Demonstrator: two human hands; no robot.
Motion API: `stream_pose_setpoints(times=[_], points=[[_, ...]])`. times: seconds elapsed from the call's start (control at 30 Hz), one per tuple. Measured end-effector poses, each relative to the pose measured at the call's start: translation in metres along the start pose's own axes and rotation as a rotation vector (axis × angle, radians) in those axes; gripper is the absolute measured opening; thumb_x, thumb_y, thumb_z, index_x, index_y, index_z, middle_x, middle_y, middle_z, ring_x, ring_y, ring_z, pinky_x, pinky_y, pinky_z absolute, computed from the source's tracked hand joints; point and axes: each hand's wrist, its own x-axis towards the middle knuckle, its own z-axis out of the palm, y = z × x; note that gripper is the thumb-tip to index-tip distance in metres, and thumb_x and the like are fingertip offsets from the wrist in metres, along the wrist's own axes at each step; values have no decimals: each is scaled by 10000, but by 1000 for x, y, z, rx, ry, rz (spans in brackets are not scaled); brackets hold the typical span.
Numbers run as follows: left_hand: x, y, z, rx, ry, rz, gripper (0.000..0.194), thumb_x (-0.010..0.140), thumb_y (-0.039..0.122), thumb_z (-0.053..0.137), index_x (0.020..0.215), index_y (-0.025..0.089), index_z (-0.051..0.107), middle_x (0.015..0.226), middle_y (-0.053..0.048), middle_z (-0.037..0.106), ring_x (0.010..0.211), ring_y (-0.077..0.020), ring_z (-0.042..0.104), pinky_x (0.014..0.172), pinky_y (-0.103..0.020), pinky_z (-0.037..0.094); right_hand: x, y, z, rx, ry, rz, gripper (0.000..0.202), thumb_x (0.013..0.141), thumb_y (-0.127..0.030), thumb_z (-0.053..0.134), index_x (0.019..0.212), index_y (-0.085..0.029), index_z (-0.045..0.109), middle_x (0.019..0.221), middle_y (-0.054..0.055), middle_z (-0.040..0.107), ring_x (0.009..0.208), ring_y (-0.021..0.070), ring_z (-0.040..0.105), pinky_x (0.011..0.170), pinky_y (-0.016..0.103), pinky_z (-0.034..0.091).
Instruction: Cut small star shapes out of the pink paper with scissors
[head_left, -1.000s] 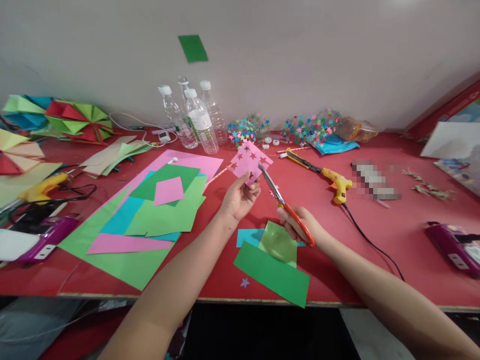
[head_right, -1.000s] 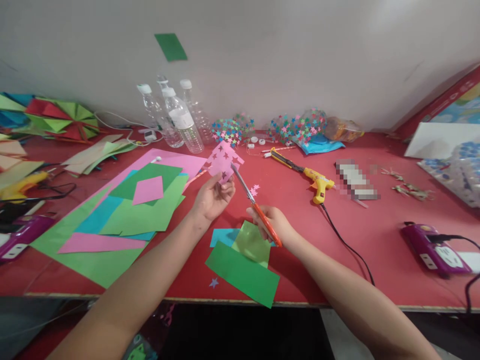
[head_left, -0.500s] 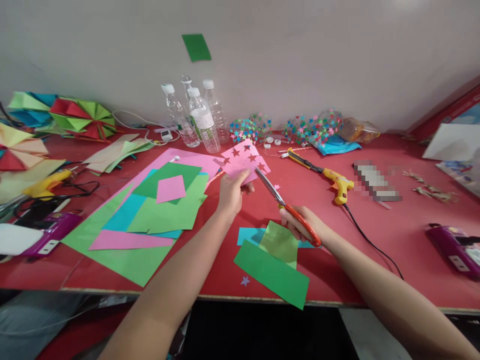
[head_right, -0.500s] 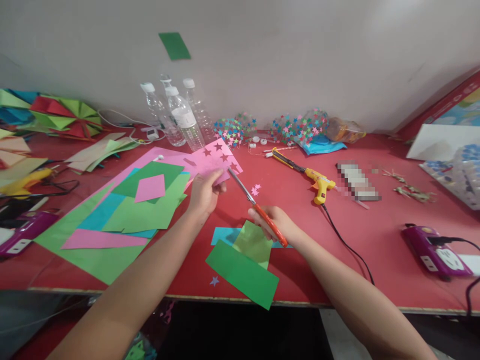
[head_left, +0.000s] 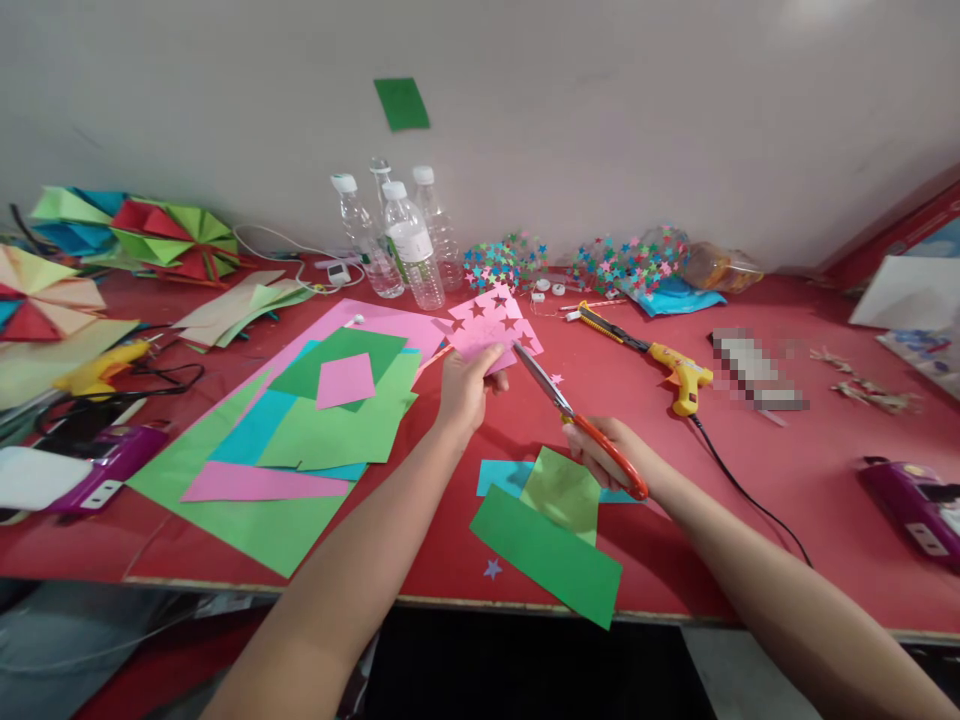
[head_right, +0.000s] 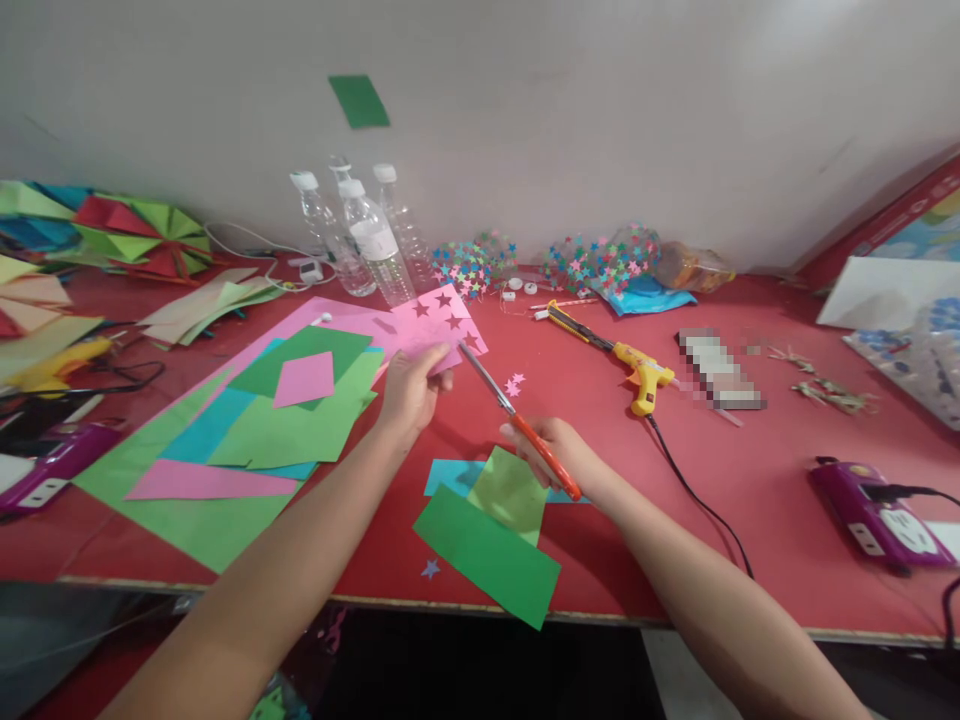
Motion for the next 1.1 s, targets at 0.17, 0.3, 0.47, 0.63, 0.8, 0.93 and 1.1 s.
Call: stream_pose_setpoints(times=[0.17,0.3,0.47,0.63,0.8,0.93,1.1], points=[[-2,4,0,-153,-52,-93,163,669,279,690,687,168,571,531,40,606,392,-62,518,397,-177,382,-2,0,3,41,11,-16,521,815,-696,461,640,-206,460,326,-65,427,282,77,368,341,198,320],[-10,3,4,-208,-257,-213,230,688,338,690,801,148,629,710,-36,712,523,-93,617,517,-206,473,-2,5,5,116,42,-120,553,851,-719,370,668,-205,461,326,-64,435,270,76,363,350,201,346],[-18,-3,11,5,-234,-68,335,758,468,670,701,140,628,593,-23,636,463,-89,556,465,-221,410,-1,5,8,107,38,-45,542,820,-718,447,656,-202,468,328,-60,444,268,75,365,326,194,316],[-13,-4,9,35,-24,54,286,761,429,674,699,160,601,564,19,591,440,-64,507,455,-207,384,-3,1,12,57,20,-2,505,809,-693,492,675,-207,461,343,-70,439,283,75,369,323,193,309],[-10,-1,7,-33,-18,16,193,734,340,679,698,168,600,548,30,580,444,-65,509,448,-198,367,-5,-1,12,36,-3,-13,527,808,-712,486,664,-205,460,339,-62,431,287,73,373,327,193,308],[-9,-2,6,-65,-33,-17,167,736,305,660,673,160,608,538,19,582,440,-63,501,443,-197,349,-4,0,11,43,-20,-10,551,792,-740,491,659,-206,455,341,-66,422,282,69,360,321,192,303],[-8,-2,5,-49,-8,-1,153,732,273,637,633,159,607,515,25,566,431,-57,477,439,-195,333,-3,7,9,0,-43,-35,541,830,-727,458,703,-201,465,372,-66,446,299,72,384,333,191,333]])
